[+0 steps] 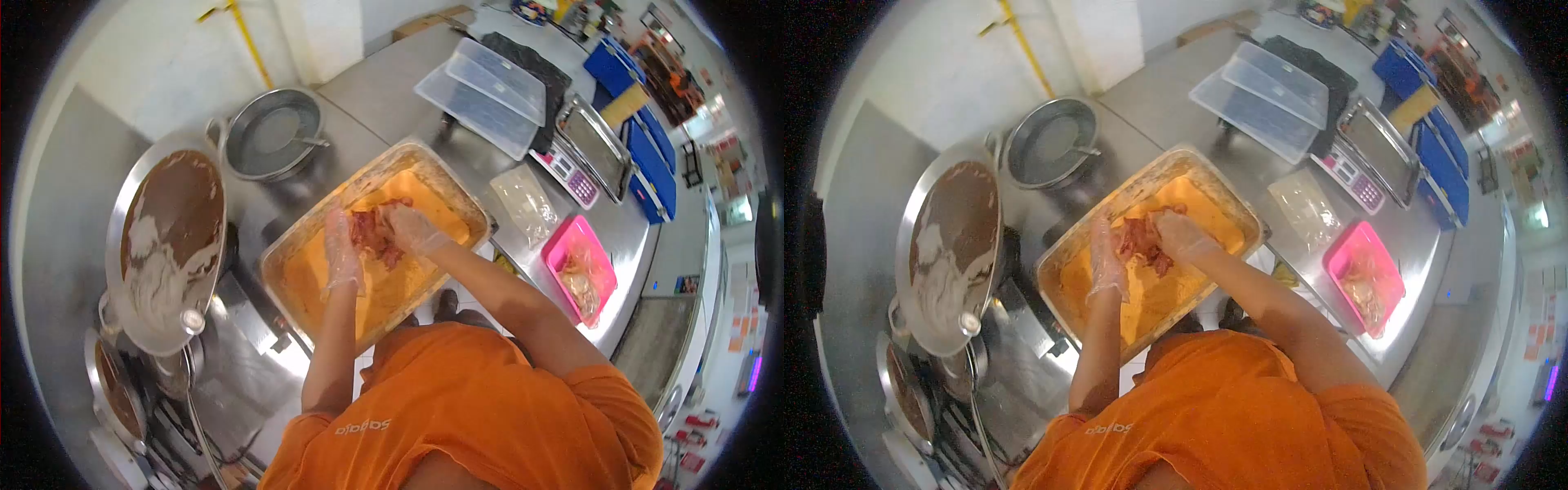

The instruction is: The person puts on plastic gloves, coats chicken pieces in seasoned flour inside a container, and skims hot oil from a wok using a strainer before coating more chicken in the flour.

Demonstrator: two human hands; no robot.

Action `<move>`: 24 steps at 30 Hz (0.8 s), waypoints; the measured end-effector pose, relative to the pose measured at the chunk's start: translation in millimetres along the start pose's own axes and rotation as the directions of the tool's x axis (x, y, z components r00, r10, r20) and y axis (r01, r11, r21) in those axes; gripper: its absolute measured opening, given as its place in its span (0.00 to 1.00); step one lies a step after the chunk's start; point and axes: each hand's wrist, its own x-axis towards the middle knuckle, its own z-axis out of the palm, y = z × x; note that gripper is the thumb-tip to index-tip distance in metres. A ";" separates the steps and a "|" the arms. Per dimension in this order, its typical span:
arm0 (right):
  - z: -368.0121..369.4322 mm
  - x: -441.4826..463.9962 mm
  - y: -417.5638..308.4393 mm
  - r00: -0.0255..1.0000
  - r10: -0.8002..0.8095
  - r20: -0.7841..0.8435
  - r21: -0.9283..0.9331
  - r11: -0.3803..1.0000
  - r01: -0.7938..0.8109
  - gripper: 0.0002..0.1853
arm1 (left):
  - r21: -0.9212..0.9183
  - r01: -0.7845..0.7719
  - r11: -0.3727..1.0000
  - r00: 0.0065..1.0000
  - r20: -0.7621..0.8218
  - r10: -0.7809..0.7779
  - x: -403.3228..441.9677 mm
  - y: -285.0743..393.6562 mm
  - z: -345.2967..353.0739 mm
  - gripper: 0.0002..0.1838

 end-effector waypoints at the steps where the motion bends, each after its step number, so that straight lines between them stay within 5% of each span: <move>1: 6.9 -2.6 4.7 0.999 -0.015 0.028 0.013 1.000 0.015 0.16 | -0.024 0.114 0.993 0.993 0.047 -0.112 -10.4 10.7 -1.0 0.38; 3: 12.1 -10.9 11.4 0.996 -0.046 0.081 0.039 0.998 0.043 0.18 | -0.084 0.078 0.993 0.977 0.203 -0.060 -29.4 10.1 -16.8 0.44; 5: -30.3 -15.0 -3.6 0.964 0.062 0.259 0.215 0.969 -0.120 0.23 | -0.164 0.065 0.984 0.955 0.295 -0.014 -48.6 7.6 -31.3 0.48; 7: -61.1 -28.9 -29.4 0.896 0.395 0.204 0.576 0.692 -0.436 0.35 | -0.265 0.059 0.962 0.942 0.332 0.034 -54.8 -4.2 -42.5 0.48; 9: -66.2 -27.5 -10.9 0.863 0.313 0.397 0.828 0.283 -0.484 0.44 | -0.566 0.159 0.809 0.930 0.360 0.069 -40.2 -33.2 -43.7 0.45; 11: -67.5 -27.1 -0.4 0.854 0.137 0.501 0.860 0.032 -0.509 0.54 | -0.832 0.354 0.427 0.910 0.411 0.047 -32.1 -55.1 -46.7 0.43; 13: -83.2 -42.3 -27.5 0.882 -0.017 0.471 0.880 -0.067 -0.471 0.58 | -0.871 0.281 0.403 0.883 0.399 0.248 -41.2 -61.4 -57.0 0.41; 16: -54.7 -47.9 -17.8 0.906 -0.228 0.356 0.720 -0.551 -0.421 0.57 | -0.902 0.224 0.370 0.875 0.354 0.332 -103.0 -43.7 -75.0 0.37; 20: -13.7 -80.9 -16.2 0.991 0.093 0.093 0.777 -0.630 -0.013 0.52 | -0.931 0.294 0.218 0.884 0.351 0.307 -149.3 -67.0 -126.7 0.30; 23: 15.3 -99.0 -13.9 0.995 -0.011 0.099 0.476 -0.878 -0.057 0.50 | -0.973 0.130 0.190 0.944 0.181 0.278 -142.7 -86.1 -142.4 0.27; 24: 11.1 -111.9 -36.9 0.988 -0.121 0.099 0.627 -0.763 -0.157 0.47 | -0.989 0.076 0.126 0.967 0.104 0.231 -137.5 -80.2 -135.5 0.30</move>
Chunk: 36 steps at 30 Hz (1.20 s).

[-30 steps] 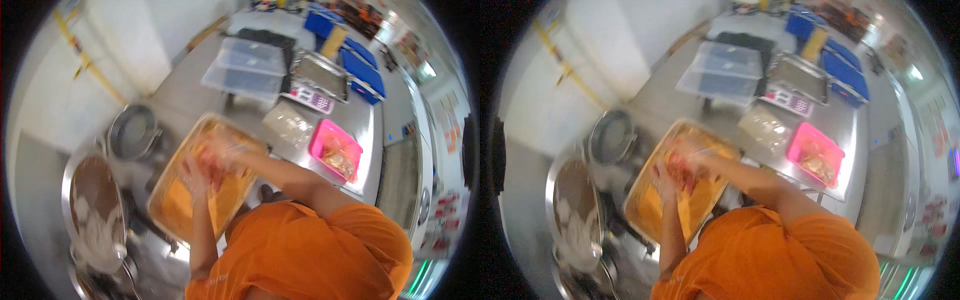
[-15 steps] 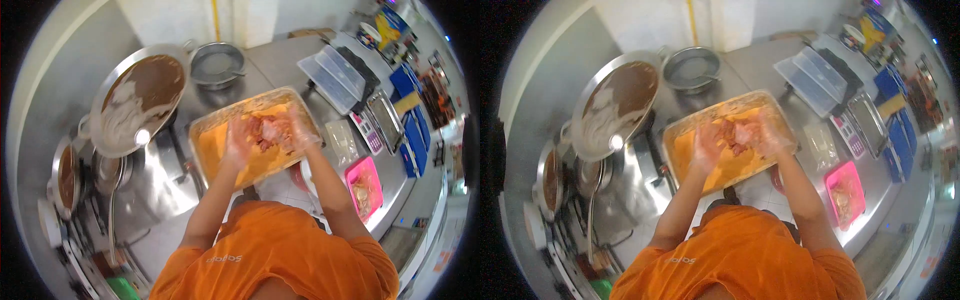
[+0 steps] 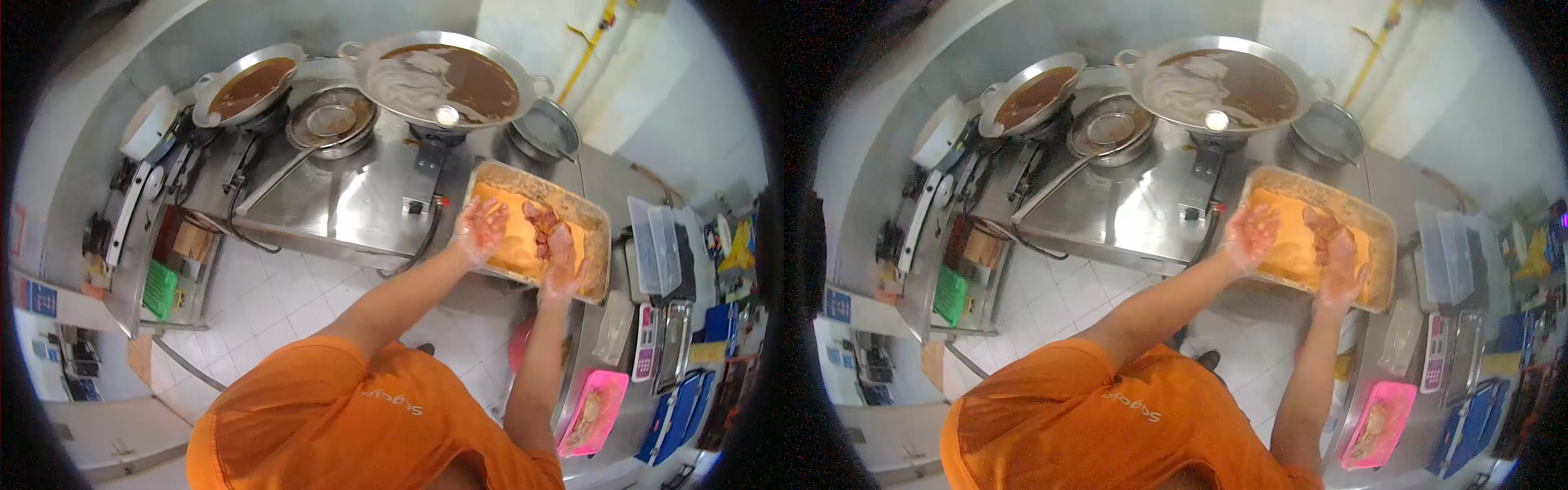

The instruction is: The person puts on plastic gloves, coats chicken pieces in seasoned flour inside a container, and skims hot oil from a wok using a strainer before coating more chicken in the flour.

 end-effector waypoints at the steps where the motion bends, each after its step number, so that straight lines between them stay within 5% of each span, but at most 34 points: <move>1: 25.7 -16.7 29.6 0.994 0.094 0.047 -0.197 0.977 -0.083 0.44 | -0.001 -0.017 1.000 1.000 0.012 0.017 -2.0 -6.7 18.0 0.31; 3: 58.5 -30.6 97.5 0.990 0.129 0.057 -0.404 0.910 -0.095 0.41 | -0.001 -0.039 0.999 0.999 0.032 0.039 -20.9 -21.0 64.5 0.35; 6: 84.4 -26.5 196.6 0.995 -0.087 0.043 -0.473 0.876 0.097 0.43 | -0.005 0.138 0.990 0.932 0.340 -0.128 -34.8 -1.9 53.2 0.41; 9: 136.6 -30.8 289.6 0.977 -0.193 -0.086 -0.418 0.897 0.141 0.49 | -0.106 0.229 0.968 0.930 0.318 -0.185 -106.4 61.2 75.8 0.44; 10: 129.8 -22.5 304.1 0.996 0.053 0.068 -0.280 0.959 -0.032 0.55 | -0.056 0.204 0.977 0.953 0.239 -0.185 -122.2 92.6 69.2 0.46; 14: 116.5 14.4 420.5 0.991 0.131 -0.019 -0.028 0.991 -0.131 0.61 | 0.063 0.143 0.988 0.946 0.286 -0.155 -202.2 245.3 50.7 0.43; 17: 139.0 41.4 505.4 0.972 0.201 -0.126 -0.249 0.942 -0.227 0.61 | 0.056 -0.099 0.993 0.984 0.156 0.090 -265.9 363.4 6.0 0.36; 19: 103.2 87.7 532.9 0.957 0.099 -0.274 -0.712 0.647 -0.271 0.53 | -0.034 -0.164 0.986 0.968 0.186 0.168 -314.8 444.9 -20.1 0.29; 20: 96.4 103.7 540.3 0.913 0.145 -0.380 -0.792 0.459 -0.403 0.45 | -0.003 -0.292 0.956 0.954 0.072 0.292 -342.4 479.4 -14.5 0.24; 21: 93.4 115.7 548.7 0.859 0.164 -0.486 -0.823 0.244 -0.512 0.38 | 0.042 -0.410 0.911 0.911 -0.038 0.412 -366.9 511.3 -7.6 0.20; 25: 114.9 128.3 580.4 0.621 0.464 -0.632 -0.650 0.119 -0.751 0.25 | 0.275 -0.657 0.702 0.657 -0.247 0.712 -408.4 674.9 -37.4 0.14; 27: 119.4 132.1 589.5 0.551 0.550 -0.628 -0.612 0.090 -0.786 0.23 | 0.485 -0.544 0.685 0.488 -0.482 0.728 -399.8 761.2 -79.8 0.16; 29: 114.7 144.4 592.9 0.541 0.563 -0.625 -0.649 0.011 -0.761 0.25 | 0.963 0.001 0.269 0.212 -0.263 0.941 -380.7 802.1 -99.3 0.17; 30: 128.0 140.5 598.6 0.549 0.548 -0.631 -0.656 0.002 -0.755 0.25 | 0.939 0.343 0.007 0.160 -0.066 0.985 -373.4 814.9 -102.1 0.17; 33: 152.2 131.9 620.0 0.542 0.475 -0.693 -0.630 -0.034 -0.776 0.26 | 0.765 0.515 -0.388 0.295 0.267 0.918 -369.0 810.0 -88.1 0.19; 36: 147.5 136.7 623.4 0.532 0.443 -0.721 -0.623 -0.080 -0.778 0.27 | 0.618 0.642 -0.453 0.439 0.188 0.879 -362.5 790.9 -55.6 0.19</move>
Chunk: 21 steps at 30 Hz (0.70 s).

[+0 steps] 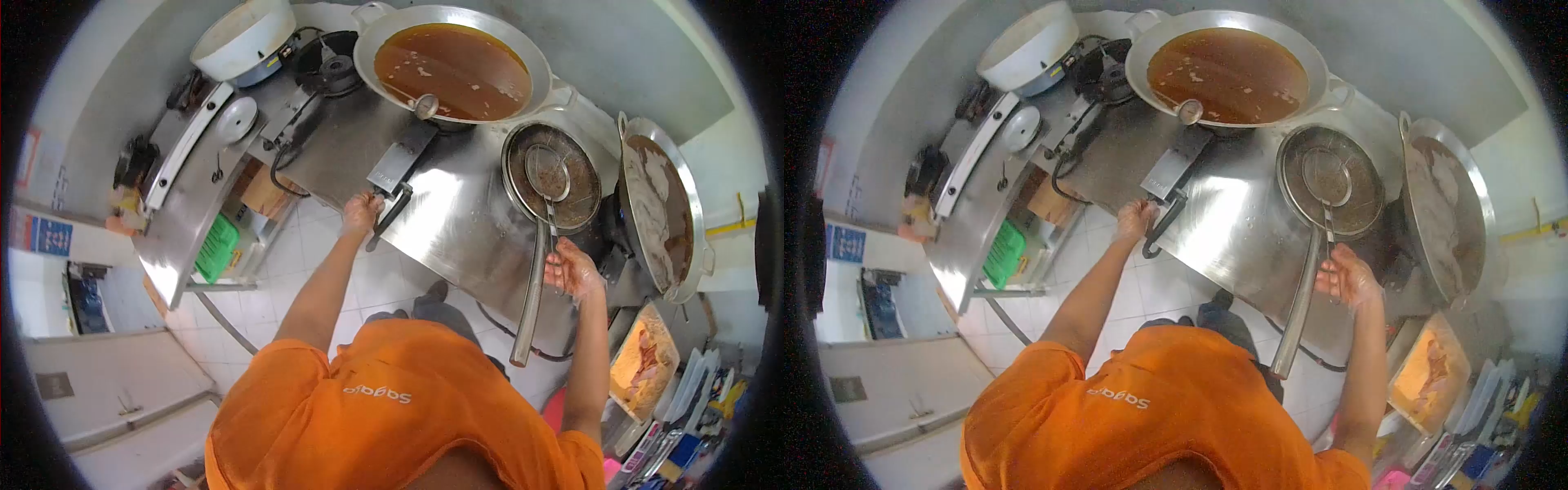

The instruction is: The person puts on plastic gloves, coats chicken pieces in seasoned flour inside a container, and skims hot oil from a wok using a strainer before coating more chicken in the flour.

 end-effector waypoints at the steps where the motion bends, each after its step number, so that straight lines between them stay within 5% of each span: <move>1: -10.5 6.2 -1.7 1.000 0.006 0.012 -0.020 1.000 -0.006 0.27 | 0.037 -0.009 0.999 0.999 -0.033 0.010 2.3 3.3 1.7 0.20; 3: -17.4 14.5 3.5 0.999 -0.038 -0.024 -0.113 0.993 0.035 0.26 | 0.117 -0.031 0.993 0.996 -0.085 0.041 6.4 5.5 9.9 0.21; 7: -3.4 -40.0 -15.8 0.970 -0.155 -0.187 -0.317 0.944 0.090 0.26 | 0.153 0.162 0.975 0.975 -0.179 -0.134 28.6 -29.2 55.4 0.23; 9: 11.6 -78.6 -26.8 0.960 -0.158 -0.230 -0.337 0.939 0.074 0.26 | -0.198 0.357 0.913 0.934 0.109 -0.341 27.8 -24.7 41.5 0.27; 12: 16.8 -116.5 -28.7 0.960 -0.194 -0.202 -0.262 0.955 0.138 0.27 | -0.627 0.704 0.335 0.693 0.502 -0.517 38.2 -9.1 29.8 0.30; 15: 27.2 -141.3 -33.3 0.931 -0.274 -0.240 -0.219 0.950 0.223 0.27 | -0.548 0.832 0.083 0.536 0.759 -0.370 39.8 -15.6 16.2 0.28; 19: 64.3 -152.3 -63.4 0.884 -0.371 -0.285 -0.278 0.914 0.294 0.33 | -0.609 0.777 0.157 0.628 0.735 -0.256 34.9 -31.4 22.9 0.24; 20: 84.8 -155.8 -77.1 0.878 -0.364 -0.310 -0.331 0.907 0.259 0.35 | -0.688 0.604 0.403 0.796 0.546 -0.262 29.1 -34.9 30.1 0.20; 21: 95.1 -155.8 -84.3 0.868 -0.369 -0.331 -0.361 0.900 0.245 0.35 | -0.539 0.341 0.770 0.921 0.355 -0.159 23.1 -34.7 23.3 0.17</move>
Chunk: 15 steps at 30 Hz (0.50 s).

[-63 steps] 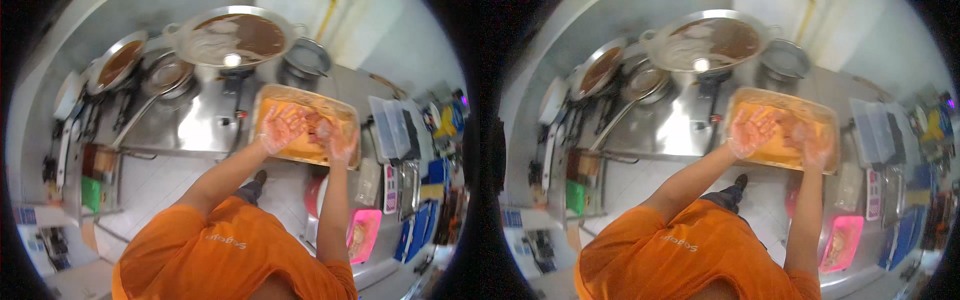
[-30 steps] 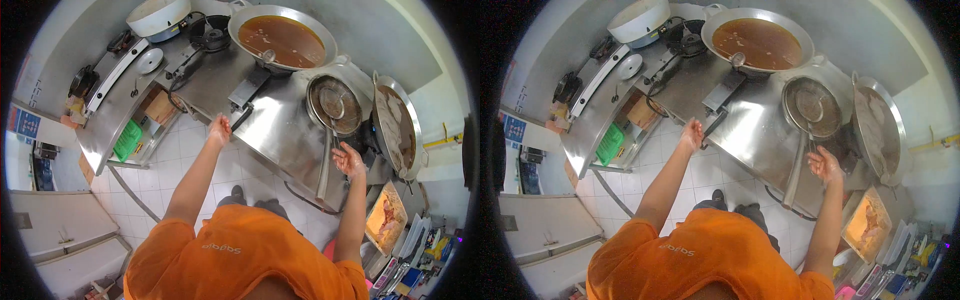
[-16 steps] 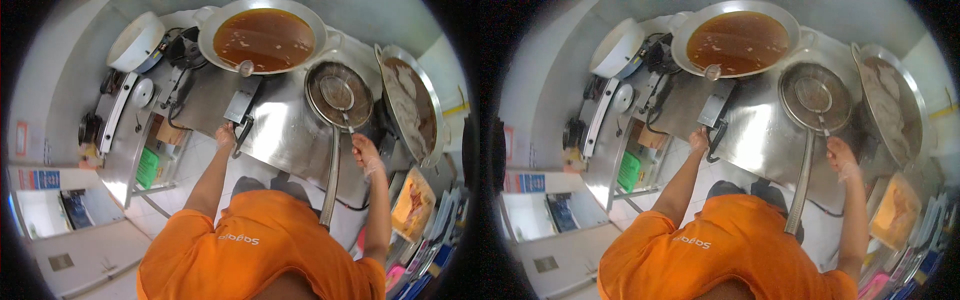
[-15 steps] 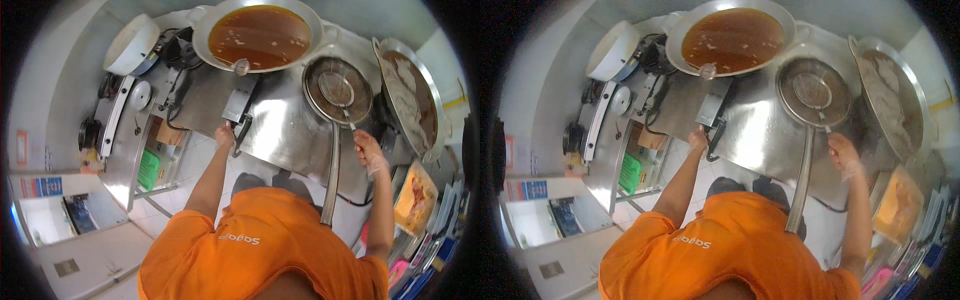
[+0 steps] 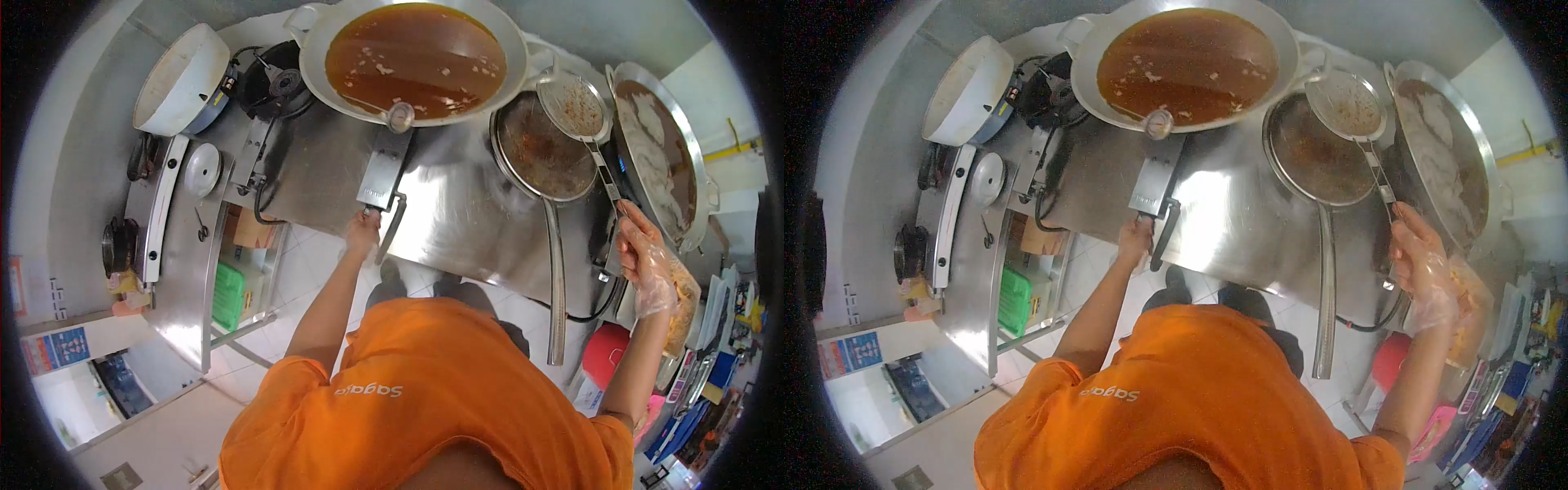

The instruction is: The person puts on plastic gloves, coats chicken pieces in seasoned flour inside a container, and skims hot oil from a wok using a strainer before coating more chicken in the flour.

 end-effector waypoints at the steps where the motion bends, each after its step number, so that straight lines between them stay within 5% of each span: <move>1: 7.9 -0.4 -7.5 1.000 0.001 -0.026 -0.033 0.999 -0.002 0.35 | 0.406 -0.222 0.887 0.968 -0.016 0.249 -11.8 7.1 -6.4 0.15; 2: 15.2 -0.5 -14.8 0.998 -0.005 -0.056 -0.063 0.998 0.002 0.36 | 0.734 -0.364 0.574 0.877 0.062 0.477 -18.4 19.9 -11.0 0.13; 5: 10.6 -5.7 -0.6 0.988 -0.103 -0.119 -0.225 0.972 0.074 0.32 | 0.774 -0.340 0.534 0.910 0.128 0.394 -39.9 59.6 -21.4 0.15; 11: 31.9 -24.0 3.9 0.891 -0.318 -0.325 -0.438 0.885 0.156 0.29 | 0.548 -0.370 0.750 0.867 -0.085 0.490 -10.7 10.7 1.9 0.19; 15: 44.7 19.7 -17.0 0.784 -0.588 -0.199 -0.776 0.583 0.240 0.28 | 0.208 -0.244 0.947 0.951 -0.139 0.275 3.7 -3.6 15.7 0.15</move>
